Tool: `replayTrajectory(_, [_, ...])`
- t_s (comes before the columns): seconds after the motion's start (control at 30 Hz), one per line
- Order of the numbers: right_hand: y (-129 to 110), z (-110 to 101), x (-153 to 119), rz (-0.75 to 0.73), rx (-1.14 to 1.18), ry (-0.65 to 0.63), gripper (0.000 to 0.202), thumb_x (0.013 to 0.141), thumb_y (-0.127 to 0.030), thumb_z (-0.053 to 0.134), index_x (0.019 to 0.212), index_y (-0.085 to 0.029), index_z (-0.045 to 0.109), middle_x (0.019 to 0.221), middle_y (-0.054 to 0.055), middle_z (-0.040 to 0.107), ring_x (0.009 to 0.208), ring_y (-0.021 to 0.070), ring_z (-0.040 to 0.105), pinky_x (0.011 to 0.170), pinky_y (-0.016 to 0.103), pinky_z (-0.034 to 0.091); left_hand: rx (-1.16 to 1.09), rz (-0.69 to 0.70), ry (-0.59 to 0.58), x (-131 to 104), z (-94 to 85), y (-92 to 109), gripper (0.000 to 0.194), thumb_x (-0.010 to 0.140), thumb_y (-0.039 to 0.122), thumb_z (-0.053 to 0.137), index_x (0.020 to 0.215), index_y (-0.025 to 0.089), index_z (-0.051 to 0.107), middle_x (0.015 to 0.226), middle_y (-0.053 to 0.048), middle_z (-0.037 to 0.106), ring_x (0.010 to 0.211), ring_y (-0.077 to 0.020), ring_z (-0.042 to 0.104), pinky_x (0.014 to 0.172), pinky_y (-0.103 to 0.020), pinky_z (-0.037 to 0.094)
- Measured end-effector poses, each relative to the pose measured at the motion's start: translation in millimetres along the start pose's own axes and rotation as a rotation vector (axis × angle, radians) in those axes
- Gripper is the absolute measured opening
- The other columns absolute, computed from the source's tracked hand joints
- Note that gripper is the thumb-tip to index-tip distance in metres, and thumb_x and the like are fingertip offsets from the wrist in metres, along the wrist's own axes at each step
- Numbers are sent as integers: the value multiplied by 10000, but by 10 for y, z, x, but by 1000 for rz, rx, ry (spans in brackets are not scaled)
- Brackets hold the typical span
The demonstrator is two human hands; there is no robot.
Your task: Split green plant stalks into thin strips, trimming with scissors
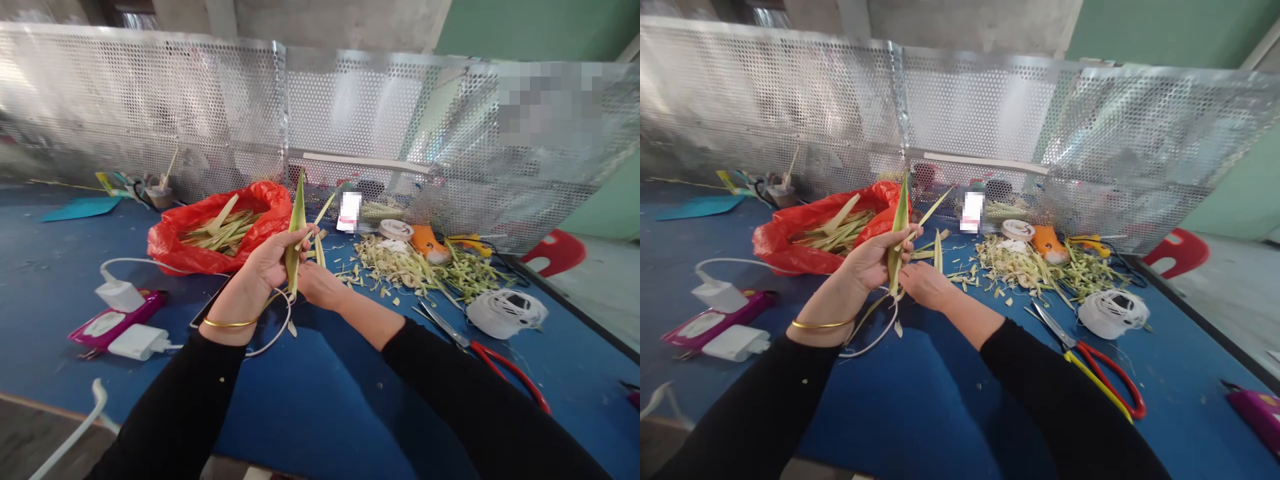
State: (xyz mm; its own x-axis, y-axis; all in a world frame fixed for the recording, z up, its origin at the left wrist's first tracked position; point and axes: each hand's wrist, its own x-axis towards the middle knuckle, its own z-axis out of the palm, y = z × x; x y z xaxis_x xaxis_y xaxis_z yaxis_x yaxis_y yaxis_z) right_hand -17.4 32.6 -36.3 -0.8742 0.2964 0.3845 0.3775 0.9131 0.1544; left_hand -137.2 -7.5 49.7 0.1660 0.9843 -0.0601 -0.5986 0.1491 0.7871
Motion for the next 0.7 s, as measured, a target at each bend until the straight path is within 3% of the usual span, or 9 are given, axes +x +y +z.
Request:
replayTrajectory(0.17, [81, -331, -498, 127, -66, 113, 215, 922, -83, 362, 1024, -110, 550, 1077, 148, 591, 898, 211, 554, 811, 357, 460, -26, 66, 7, -7, 16, 22, 106, 809, 61, 572, 865, 71, 662, 767, -40, 655, 499, -42, 552, 421, -128, 453])
replayTrajectory(0.33, [298, -624, -1040, 122, -245, 202, 224, 924, -110, 392, 1035, -130, 585, 1116, 147, 597, 1013, 225, 535, 913, 370, 440, -38, 41, 45, 3, 31, -41, 120, 813, 37, 548, 868, 64, 651, 776, -43, 655, 497, -45, 556, 412, -132, 456])
replayTrajectory(0.5, [740, -828, -1569, 547, -387, 42, 265, 876, -62, 403, 1038, -120, 605, 1130, 172, 599, 1011, 251, 544, 902, 390, 424, -33, 6, 33, 56, -5, -94, 127, 790, 37, 585, 885, 88, 652, 803, -59, 668, 497, -53, 565, 414, -139, 467])
replayTrajectory(0.6, [824, -876, -1646, 649, -401, 12, 325, 835, -6, 370, 1056, -80, 596, 1085, 225, 602, 965, 285, 558, 850, 444, 419, -23, 4, 33, 75, -21, -103, 138, 793, 52, 594, 904, 109, 653, 804, -59, 674, 506, -55, 573, 424, -135, 478])
replayTrajectory(0.7, [666, -782, -1425, 636, -358, -19, 378, 840, -33, 404, 1192, -91, 528, 1210, 219, 548, 1069, 296, 525, 899, 450, 387, -24, -4, 35, 71, -13, -114, 151, 794, 43, 585, 911, 114, 648, 807, -63, 679, 514, -58, 580, 427, -132, 482])
